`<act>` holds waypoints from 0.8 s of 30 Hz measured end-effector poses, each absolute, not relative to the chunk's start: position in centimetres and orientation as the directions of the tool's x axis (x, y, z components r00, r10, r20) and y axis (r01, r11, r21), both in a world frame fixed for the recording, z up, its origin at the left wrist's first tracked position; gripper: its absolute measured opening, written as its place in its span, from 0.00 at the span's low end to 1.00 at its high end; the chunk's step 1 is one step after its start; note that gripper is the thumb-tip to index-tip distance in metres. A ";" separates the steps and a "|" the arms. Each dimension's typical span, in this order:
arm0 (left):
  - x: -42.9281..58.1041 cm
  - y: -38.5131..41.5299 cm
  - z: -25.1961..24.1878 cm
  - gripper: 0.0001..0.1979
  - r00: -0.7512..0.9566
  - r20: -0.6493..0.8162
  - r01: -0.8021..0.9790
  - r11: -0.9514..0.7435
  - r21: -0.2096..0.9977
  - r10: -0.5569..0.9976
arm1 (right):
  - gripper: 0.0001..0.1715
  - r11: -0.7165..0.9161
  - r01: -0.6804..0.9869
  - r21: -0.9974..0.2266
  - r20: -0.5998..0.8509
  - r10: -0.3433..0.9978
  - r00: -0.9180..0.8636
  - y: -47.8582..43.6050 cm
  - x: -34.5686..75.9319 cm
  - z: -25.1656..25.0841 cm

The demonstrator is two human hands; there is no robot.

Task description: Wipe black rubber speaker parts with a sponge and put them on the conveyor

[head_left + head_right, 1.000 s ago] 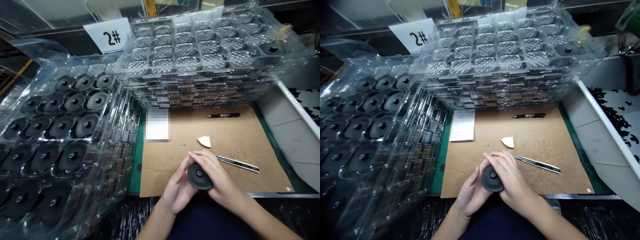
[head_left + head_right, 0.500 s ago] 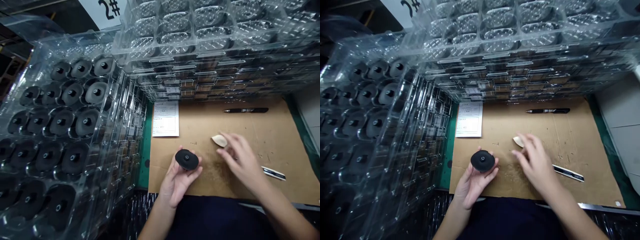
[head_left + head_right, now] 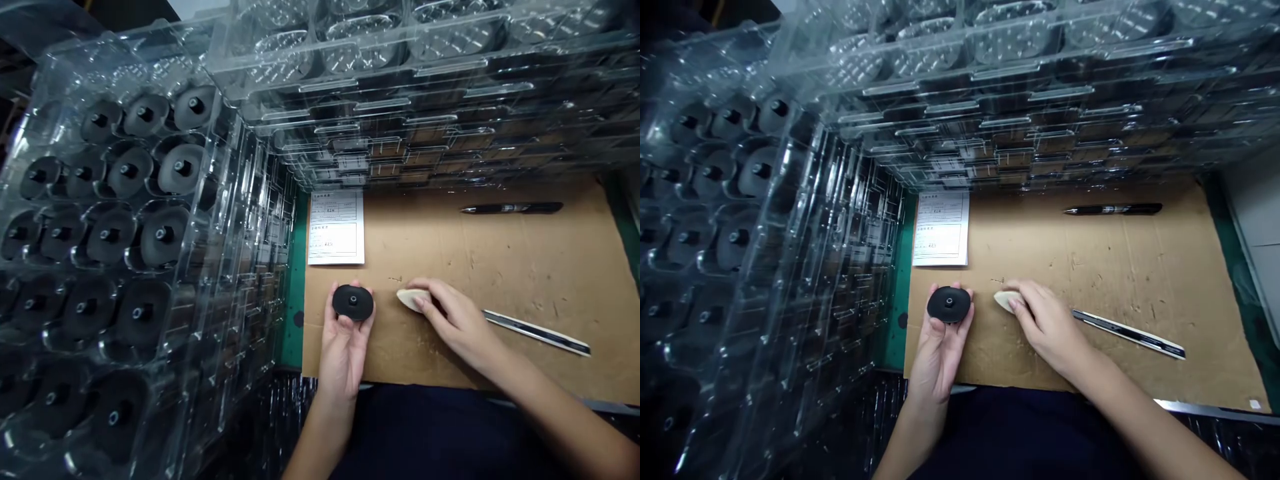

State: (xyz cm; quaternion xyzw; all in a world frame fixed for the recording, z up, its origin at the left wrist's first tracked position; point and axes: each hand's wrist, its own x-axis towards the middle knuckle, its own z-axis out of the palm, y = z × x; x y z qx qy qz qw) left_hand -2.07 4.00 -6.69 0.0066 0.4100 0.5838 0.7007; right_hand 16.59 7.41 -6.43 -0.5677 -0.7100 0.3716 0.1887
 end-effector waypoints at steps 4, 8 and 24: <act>-1.7 3.8 -7.9 0.24 -0.050 -0.535 -0.793 0.292 0.534 0.844 | 0.11 0.028 0.538 -0.842 -0.193 0.917 -0.349 9.6 14.0 -5.5; -1.7 3.5 -8.3 0.24 -0.055 -0.541 -0.787 0.297 0.541 0.839 | 0.10 0.029 0.537 -0.843 -0.216 0.896 -0.388 10.1 12.0 -5.6; -1.6 3.6 -8.4 0.25 -0.061 -0.527 -0.767 0.298 0.568 0.848 | 0.12 -0.003 0.562 -0.827 -0.266 0.883 -0.387 8.9 11.9 -4.5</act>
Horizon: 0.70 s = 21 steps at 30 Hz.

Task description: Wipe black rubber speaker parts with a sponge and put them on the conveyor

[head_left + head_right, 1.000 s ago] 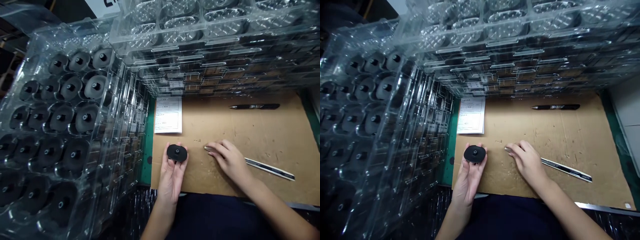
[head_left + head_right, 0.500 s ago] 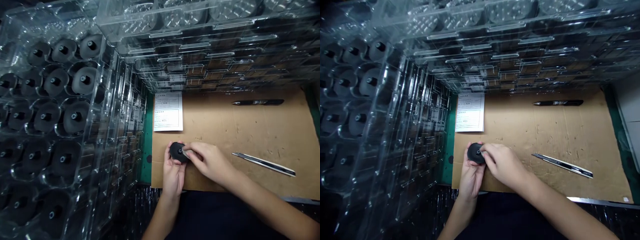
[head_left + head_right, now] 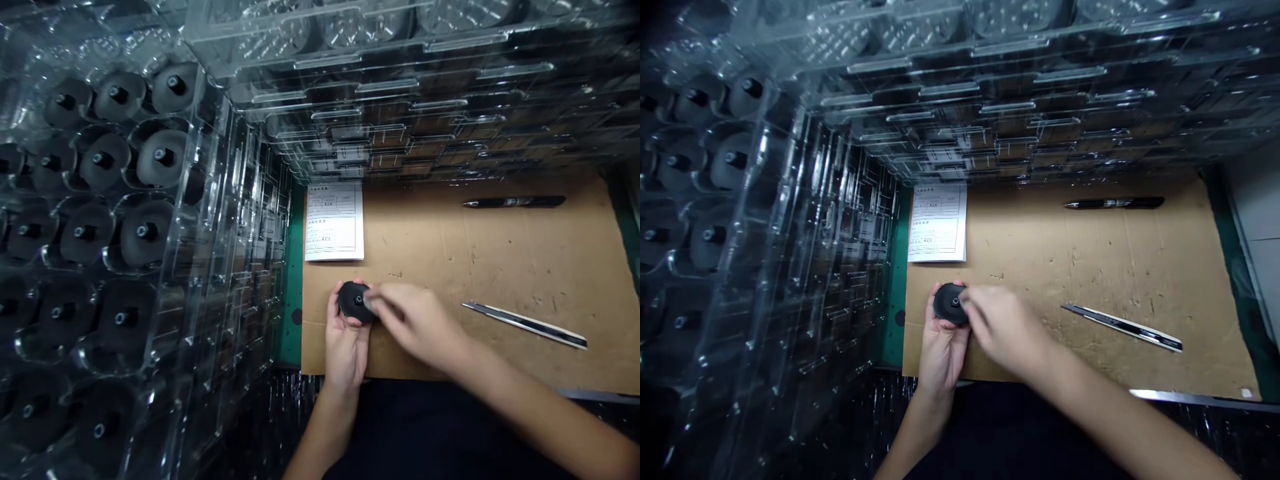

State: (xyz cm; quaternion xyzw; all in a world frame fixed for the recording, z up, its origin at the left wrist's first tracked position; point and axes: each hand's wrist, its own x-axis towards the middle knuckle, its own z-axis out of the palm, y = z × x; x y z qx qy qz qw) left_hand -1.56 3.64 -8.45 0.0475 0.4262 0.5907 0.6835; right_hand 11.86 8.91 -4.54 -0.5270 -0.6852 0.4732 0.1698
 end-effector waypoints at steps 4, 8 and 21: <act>-1.5 3.6 -8.5 0.26 -0.052 -0.523 -0.751 0.312 0.582 0.851 | 0.12 -0.002 0.531 -0.847 -0.250 0.884 -0.396 8.6 11.8 -4.7; -1.6 3.5 -8.5 0.25 -0.066 -0.508 -0.735 0.302 0.607 0.859 | 0.12 0.010 0.546 -0.838 -0.219 0.910 -0.352 8.5 11.6 -4.8; -2.1 3.9 -8.2 0.29 0.036 -0.475 -0.669 0.374 0.642 0.879 | 0.13 0.100 0.500 -0.860 -0.053 0.958 -0.283 8.4 12.0 -5.7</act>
